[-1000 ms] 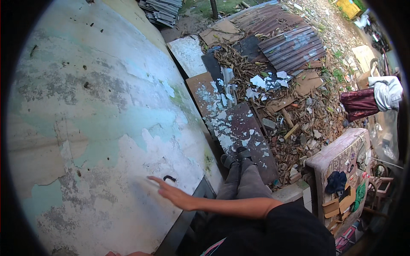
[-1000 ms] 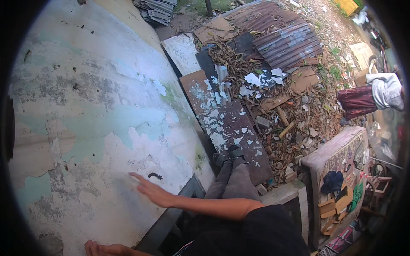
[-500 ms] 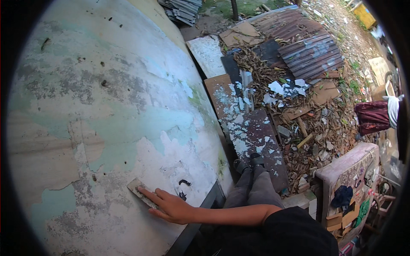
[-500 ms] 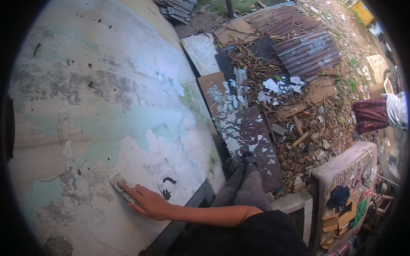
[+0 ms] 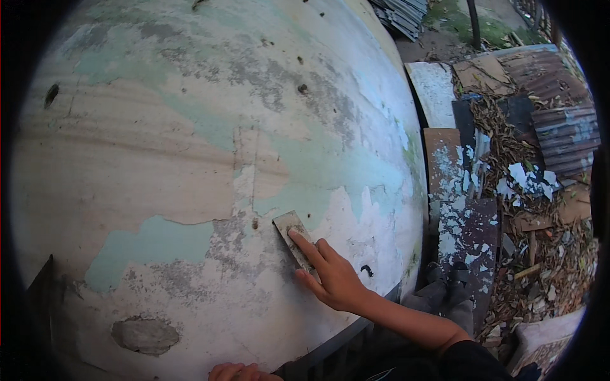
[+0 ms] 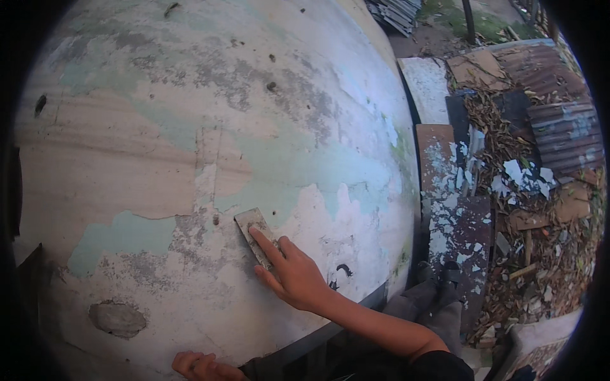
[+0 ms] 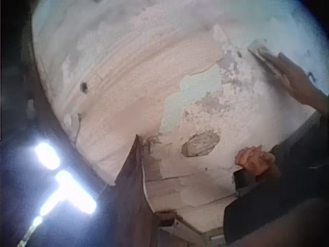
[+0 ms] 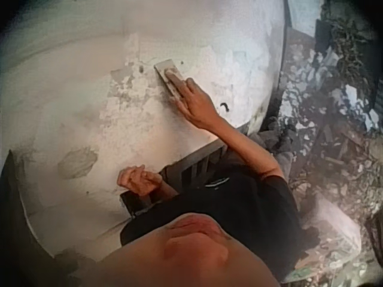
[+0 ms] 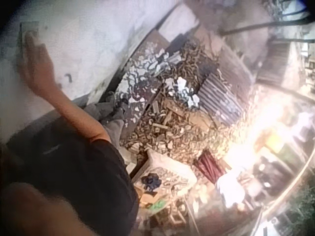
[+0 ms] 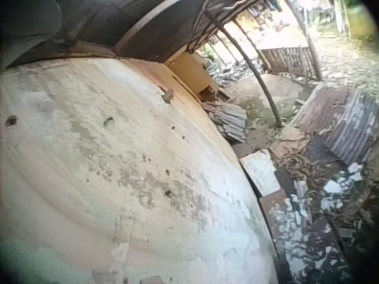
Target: The person scrapes old paint or plaster off an exterior wall with a handheld metal scraper, creating paint chips and debris.
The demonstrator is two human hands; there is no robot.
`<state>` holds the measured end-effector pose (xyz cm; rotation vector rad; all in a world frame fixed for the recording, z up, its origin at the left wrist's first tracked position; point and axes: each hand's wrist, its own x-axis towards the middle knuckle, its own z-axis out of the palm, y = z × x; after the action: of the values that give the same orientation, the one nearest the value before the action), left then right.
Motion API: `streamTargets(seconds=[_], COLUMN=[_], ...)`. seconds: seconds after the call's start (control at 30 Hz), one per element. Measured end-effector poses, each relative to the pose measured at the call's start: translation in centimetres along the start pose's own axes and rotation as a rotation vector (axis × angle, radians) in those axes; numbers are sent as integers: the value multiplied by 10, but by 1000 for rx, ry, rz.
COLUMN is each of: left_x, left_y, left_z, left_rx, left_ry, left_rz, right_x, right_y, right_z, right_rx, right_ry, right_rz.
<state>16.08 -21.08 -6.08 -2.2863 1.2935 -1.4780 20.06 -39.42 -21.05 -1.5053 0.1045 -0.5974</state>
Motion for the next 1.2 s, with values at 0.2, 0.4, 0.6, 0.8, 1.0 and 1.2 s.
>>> streamTargets(seconds=[0.2,0.4,0.6,0.8,1.0,1.2], left_x=[4,5,4,3,3,1], left_y=[8,5,7,8,7,-5], left_z=[-1,3,2,2,4,6], left_rx=[8,-2,-22,2,-11,-33], left_ry=[-50,0,-3,-7,20,47], left_rz=[-12,-13,-15,12,-19,123], right_x=[9,32,67,88,52,-54], right_y=[-13,-21,-17,0,29,37], right_z=[8,12,2,-20,-45,5], right_rx=[19,-22,43,139,632,194], right_ry=[25,150,288,281,588,212], right_rz=[-10,-68,-78,-17,245,183])
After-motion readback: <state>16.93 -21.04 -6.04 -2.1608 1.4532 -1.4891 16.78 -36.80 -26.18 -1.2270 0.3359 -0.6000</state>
